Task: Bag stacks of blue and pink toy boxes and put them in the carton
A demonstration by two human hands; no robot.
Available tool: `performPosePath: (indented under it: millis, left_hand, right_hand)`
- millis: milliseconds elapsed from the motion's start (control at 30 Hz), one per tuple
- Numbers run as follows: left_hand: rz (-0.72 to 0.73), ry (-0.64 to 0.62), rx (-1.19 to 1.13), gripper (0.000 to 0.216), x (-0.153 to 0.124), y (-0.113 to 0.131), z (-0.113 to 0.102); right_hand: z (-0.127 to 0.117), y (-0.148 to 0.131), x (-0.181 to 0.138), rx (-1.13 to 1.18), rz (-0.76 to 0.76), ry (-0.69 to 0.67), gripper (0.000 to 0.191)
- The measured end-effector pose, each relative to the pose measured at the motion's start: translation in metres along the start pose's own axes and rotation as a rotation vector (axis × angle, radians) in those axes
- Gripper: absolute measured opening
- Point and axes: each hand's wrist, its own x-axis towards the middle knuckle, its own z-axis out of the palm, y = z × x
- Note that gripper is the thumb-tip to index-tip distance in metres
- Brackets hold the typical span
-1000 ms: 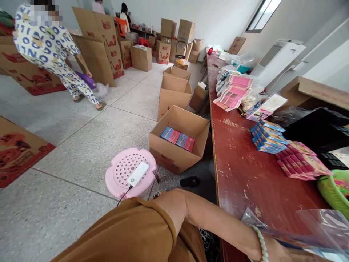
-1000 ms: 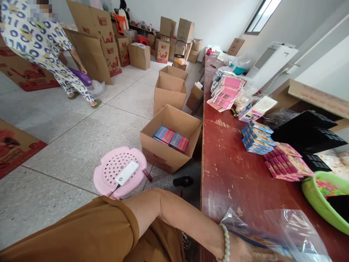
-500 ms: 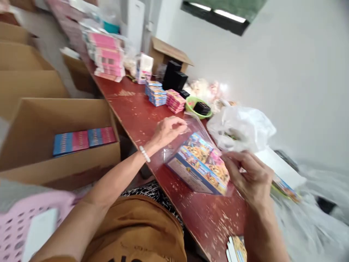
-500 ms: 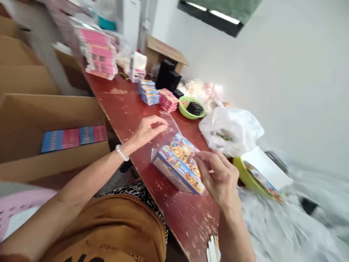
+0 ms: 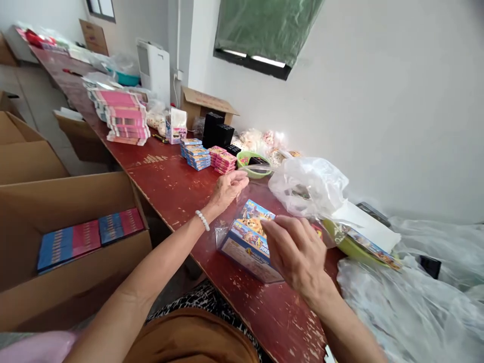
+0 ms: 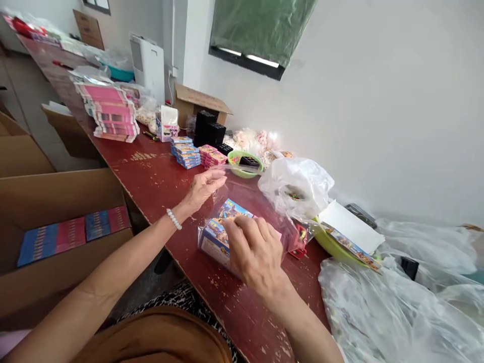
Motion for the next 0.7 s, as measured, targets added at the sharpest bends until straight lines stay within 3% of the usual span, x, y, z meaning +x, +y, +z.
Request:
performPosePath:
  millis: [100,233,333,533,700]
  left_hand:
    - [0.041,0.006,-0.081,0.032,0.009,0.007,0.009]
    - [0.097,-0.009,-0.164,0.04,0.012,0.016,0.014]
    - [0.099,-0.068,-0.27,0.051,0.015,0.022,0.014]
    - [0.12,-0.214,-0.269,0.061,0.022,0.038,0.006]
    - [0.106,-0.282,-0.189,0.065,0.023,0.046,0.0]
  right_hand:
    - [0.034,0.027,0.018,0.067,0.054,0.009,0.02]
    - [0.068,0.063,0.044,0.159,0.113,0.013,0.024]
    - [0.085,0.073,0.062,0.183,0.098,-0.039,0.028]
    - [0.105,0.076,0.086,0.085,0.084,-0.126,0.033]
    - [0.099,0.074,0.092,0.024,0.005,-0.193,0.033]
